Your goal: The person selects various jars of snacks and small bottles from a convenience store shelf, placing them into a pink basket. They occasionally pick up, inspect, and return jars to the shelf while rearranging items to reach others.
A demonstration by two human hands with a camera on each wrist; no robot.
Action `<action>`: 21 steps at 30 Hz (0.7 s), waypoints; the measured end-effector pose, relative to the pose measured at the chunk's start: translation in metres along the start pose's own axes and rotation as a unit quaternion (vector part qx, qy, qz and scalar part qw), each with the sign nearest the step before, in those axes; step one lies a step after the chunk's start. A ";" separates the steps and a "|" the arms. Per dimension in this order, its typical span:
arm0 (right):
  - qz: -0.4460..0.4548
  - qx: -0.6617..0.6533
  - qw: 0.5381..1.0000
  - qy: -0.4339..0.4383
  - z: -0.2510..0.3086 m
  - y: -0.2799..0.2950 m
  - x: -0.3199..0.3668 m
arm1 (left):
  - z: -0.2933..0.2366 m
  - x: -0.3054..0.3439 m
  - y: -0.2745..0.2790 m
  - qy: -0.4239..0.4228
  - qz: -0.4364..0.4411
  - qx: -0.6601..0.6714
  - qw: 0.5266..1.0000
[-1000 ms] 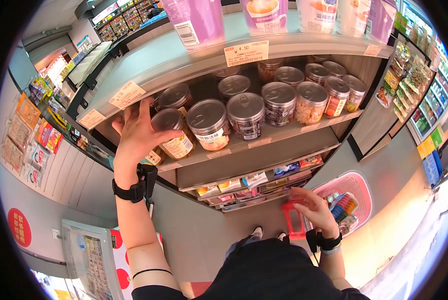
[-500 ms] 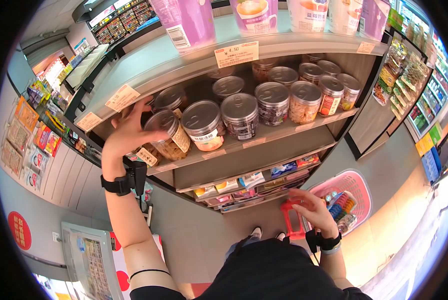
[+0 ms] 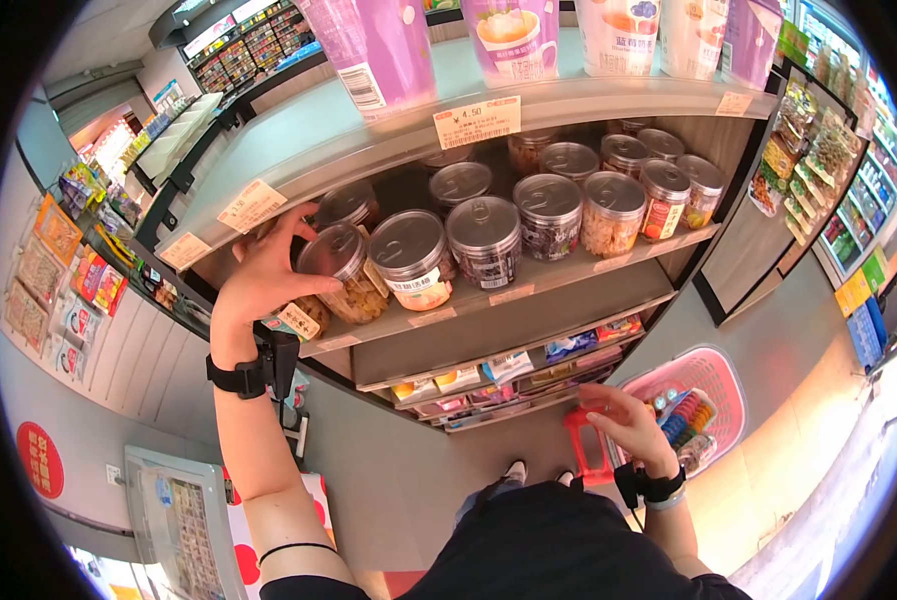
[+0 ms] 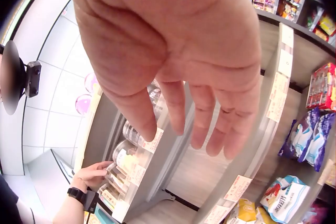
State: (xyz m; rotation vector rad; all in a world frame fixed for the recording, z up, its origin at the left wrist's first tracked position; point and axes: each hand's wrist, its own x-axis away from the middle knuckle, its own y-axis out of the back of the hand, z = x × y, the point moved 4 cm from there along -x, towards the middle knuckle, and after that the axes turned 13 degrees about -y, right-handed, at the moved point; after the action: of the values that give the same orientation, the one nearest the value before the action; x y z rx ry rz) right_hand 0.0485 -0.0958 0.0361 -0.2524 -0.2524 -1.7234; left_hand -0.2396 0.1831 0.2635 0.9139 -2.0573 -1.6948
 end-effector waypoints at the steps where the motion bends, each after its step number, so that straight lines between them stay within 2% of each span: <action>1: 0.000 0.003 1.000 -0.002 0.000 0.000 0.000 | -0.005 0.001 -0.001 0.017 -0.007 -0.014 1.000; 3: 0.000 0.007 1.000 -0.004 -0.001 0.000 -0.001 | -0.005 0.001 -0.002 0.035 -0.015 -0.027 0.999; 6: 0.003 0.004 1.000 0.001 -0.005 0.000 -0.003 | -0.005 -0.002 -0.007 0.018 -0.009 0.028 0.999; 8: 0.004 -0.003 1.000 0.001 -0.008 0.001 -0.003 | -0.011 -0.001 -0.004 0.090 -0.028 -0.102 0.990; 9: 0.002 -0.003 1.000 0.002 -0.007 0.001 -0.003 | -0.010 -0.001 -0.007 0.088 -0.028 -0.102 0.991; 11: -0.007 0.006 1.000 -0.005 -0.003 0.001 0.000 | -0.007 0.002 -0.007 0.087 -0.126 -0.167 0.974; 12: -0.008 0.006 1.000 -0.006 -0.002 0.002 0.001 | -0.003 0.003 -0.005 0.086 -0.125 -0.165 0.974; 14: -0.015 0.006 1.000 -0.012 -0.002 0.003 0.003 | 0.006 0.004 -0.001 0.005 -0.091 -0.109 0.990; 15: -0.015 0.006 1.000 -0.013 -0.003 0.003 0.004 | 0.007 0.003 -0.003 -0.033 -0.059 -0.028 0.997; 16: -0.017 0.008 1.000 -0.010 -0.003 0.003 0.004 | 0.006 0.003 -0.002 -0.033 -0.060 -0.028 0.997; 18: -0.019 0.008 1.000 -0.006 -0.004 0.004 0.003 | -0.003 0.001 -0.002 0.040 0.000 -0.028 0.999; 19: -0.021 0.001 1.000 -0.005 -0.007 0.004 0.003 | -0.007 -0.001 -0.004 0.040 0.000 -0.029 0.999; 21: -0.023 -0.004 1.000 -0.006 -0.009 0.004 0.003 | -0.007 0.001 -0.007 0.111 -0.029 -0.066 0.991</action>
State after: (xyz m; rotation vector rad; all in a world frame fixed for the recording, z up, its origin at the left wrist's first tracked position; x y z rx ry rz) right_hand 0.0519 -0.1019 0.0284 -0.2638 -0.2619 -1.7692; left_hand -0.2343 0.1770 0.2579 1.0746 -1.7703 -1.6533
